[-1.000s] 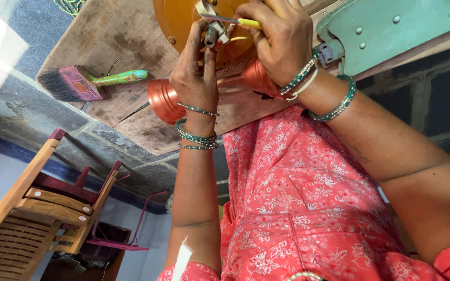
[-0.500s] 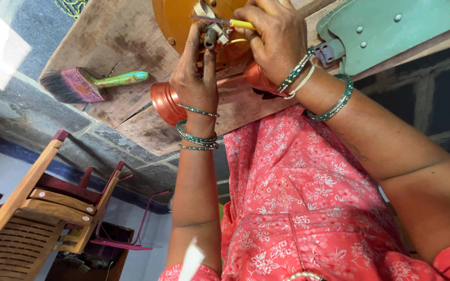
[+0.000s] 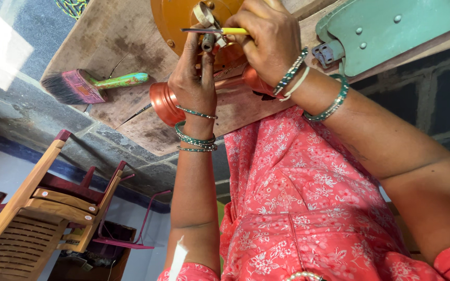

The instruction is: The person uses a screwdriver to tighten wires inside a ceiling fan canopy, then attaches a fan blade to the motor housing. They manipulate the canopy, wires, and blade throughout the process.

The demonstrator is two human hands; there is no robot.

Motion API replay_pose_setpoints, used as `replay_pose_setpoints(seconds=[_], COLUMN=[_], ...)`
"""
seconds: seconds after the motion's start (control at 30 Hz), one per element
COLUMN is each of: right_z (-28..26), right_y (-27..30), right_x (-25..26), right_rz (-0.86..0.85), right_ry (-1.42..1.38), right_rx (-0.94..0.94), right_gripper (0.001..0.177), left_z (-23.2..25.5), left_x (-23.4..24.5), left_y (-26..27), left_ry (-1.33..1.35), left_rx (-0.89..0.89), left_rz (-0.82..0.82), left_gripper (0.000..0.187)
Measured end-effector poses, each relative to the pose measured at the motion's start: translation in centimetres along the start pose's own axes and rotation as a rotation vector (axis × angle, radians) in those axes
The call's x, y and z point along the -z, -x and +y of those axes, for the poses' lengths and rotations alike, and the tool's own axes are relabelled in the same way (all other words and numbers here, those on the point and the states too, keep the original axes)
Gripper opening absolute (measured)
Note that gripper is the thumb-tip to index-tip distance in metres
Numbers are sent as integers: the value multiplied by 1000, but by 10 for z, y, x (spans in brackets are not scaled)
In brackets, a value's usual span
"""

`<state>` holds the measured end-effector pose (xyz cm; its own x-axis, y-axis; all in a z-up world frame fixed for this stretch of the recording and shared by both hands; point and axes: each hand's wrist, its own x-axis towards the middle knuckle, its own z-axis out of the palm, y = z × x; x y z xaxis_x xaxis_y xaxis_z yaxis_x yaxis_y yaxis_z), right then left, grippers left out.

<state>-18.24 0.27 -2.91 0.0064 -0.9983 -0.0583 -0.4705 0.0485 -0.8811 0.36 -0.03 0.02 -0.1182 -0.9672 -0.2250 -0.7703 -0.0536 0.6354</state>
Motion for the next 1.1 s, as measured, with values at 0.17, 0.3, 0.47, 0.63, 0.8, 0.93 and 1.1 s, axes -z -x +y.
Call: replay_pose_setpoints(seconds=[0.17,0.3,0.47,0.63,0.8,0.93,1.1], right_z=[4,15,14,9,7,1,-3], right_y=[-2,-8,-5,-5,-2,1,5], right_x=[-5,1,7,5,15,27,33], right_rz=[-6,-104,-105,0,-24,-66,-108], right_ry=[-105,-123,-230,-163,-92,-256,-444], right_rx=[-61,-16,-17,-56,-30,-135,-152], right_gripper=[12,13,30,27,25,31,39], left_z=[3,0,-4,-5,8,35,62], left_x=[0,-1,-2,-3,3,19,12], left_y=[0,1,2,4,0,6,9], left_ry=[53,-1,-45,-33,-4,17,-252], left_rx=[-7,-30,-3,-37,12,-90,-232], left_rz=[10,14,19,37,12,38,-71], left_gripper=[43,43,44,45,48,46,30])
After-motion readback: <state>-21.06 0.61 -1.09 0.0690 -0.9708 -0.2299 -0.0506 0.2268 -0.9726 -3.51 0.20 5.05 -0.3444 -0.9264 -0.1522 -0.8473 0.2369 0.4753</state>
